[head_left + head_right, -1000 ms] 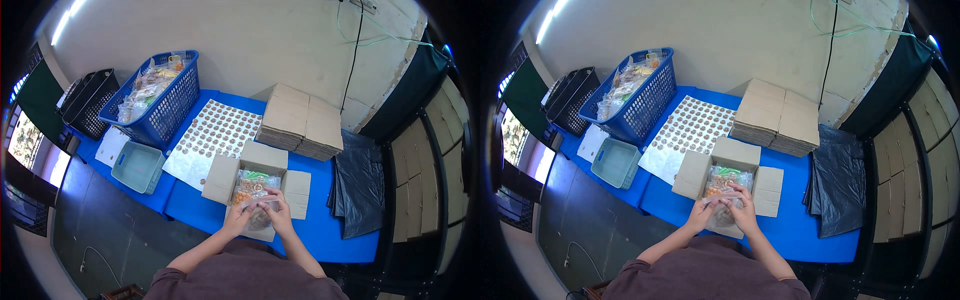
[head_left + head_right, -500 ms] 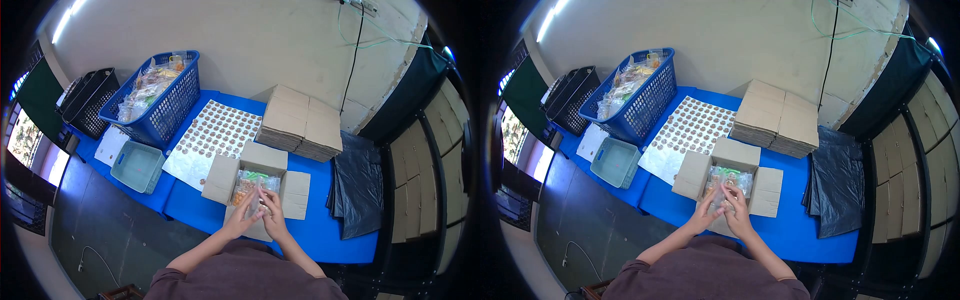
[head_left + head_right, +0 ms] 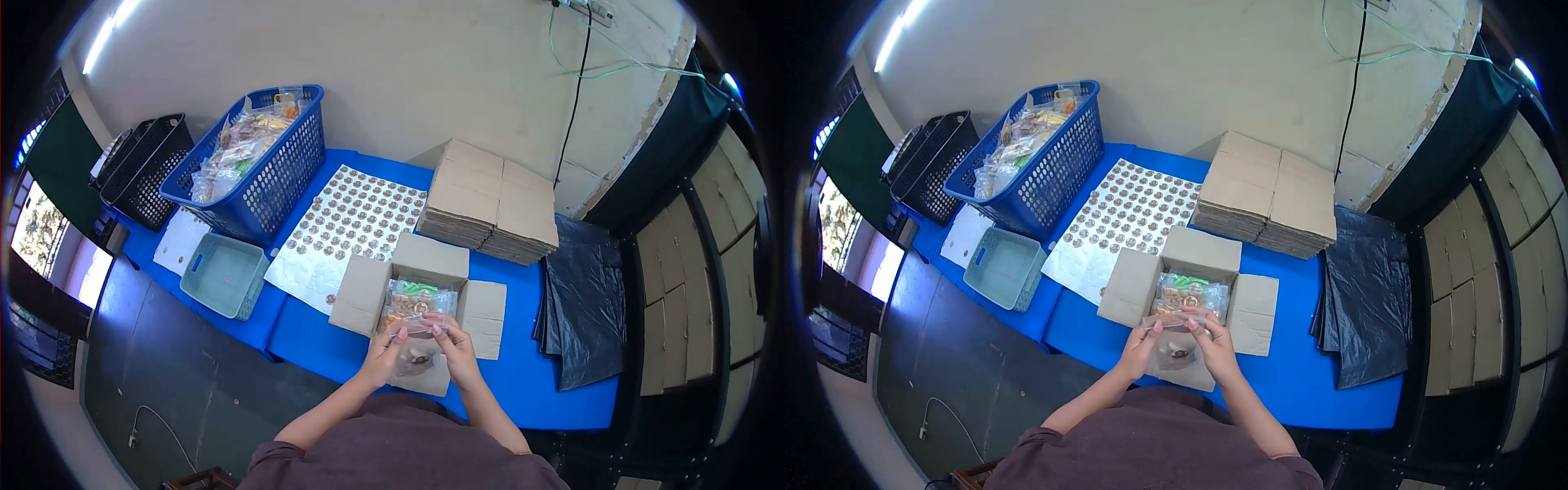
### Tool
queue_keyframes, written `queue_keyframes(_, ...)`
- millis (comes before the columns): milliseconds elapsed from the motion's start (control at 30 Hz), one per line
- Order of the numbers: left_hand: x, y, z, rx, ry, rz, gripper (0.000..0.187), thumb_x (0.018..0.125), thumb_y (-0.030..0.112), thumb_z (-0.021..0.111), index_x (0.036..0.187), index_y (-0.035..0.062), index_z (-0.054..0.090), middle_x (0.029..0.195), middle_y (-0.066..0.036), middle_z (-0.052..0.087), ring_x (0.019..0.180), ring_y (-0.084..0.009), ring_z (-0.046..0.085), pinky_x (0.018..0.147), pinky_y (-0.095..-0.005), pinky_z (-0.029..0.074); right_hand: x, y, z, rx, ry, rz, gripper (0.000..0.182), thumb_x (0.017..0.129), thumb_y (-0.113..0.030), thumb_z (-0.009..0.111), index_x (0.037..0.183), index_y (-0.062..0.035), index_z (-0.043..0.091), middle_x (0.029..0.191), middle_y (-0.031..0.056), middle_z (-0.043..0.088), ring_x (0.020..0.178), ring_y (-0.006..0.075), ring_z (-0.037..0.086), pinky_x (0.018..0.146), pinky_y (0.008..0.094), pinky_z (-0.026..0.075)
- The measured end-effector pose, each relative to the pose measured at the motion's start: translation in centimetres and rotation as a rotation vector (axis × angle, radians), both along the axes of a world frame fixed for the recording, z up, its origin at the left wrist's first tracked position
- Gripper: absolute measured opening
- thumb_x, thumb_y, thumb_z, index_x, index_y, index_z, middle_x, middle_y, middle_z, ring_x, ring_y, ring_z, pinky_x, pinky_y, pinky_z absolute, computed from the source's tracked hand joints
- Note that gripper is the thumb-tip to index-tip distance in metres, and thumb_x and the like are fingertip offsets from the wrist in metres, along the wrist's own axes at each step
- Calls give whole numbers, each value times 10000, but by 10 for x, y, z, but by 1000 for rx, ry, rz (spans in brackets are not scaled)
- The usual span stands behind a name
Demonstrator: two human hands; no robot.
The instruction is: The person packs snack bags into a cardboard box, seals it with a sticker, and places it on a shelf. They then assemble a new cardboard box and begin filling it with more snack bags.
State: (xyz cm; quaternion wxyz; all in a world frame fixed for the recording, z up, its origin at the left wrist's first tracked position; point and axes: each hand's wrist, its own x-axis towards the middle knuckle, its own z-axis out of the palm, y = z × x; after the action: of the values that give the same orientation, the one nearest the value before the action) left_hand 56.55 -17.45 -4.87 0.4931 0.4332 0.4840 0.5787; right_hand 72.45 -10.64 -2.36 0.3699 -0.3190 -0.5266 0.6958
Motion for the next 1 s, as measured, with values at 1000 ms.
queue_keyframes(1000, -8, 7, -12, 127, 128, 47, 379, 958, 265, 578, 1240, 14, 535, 1153, -68, 597, 1056, -116, 551, 902, -269, 428, 13, 1, -26, -4, -115, -19, 260, 948, -205, 598, 1126, -20, 639, 1157, 67, 624, 1017, 116, 564, 899, 268, 426)
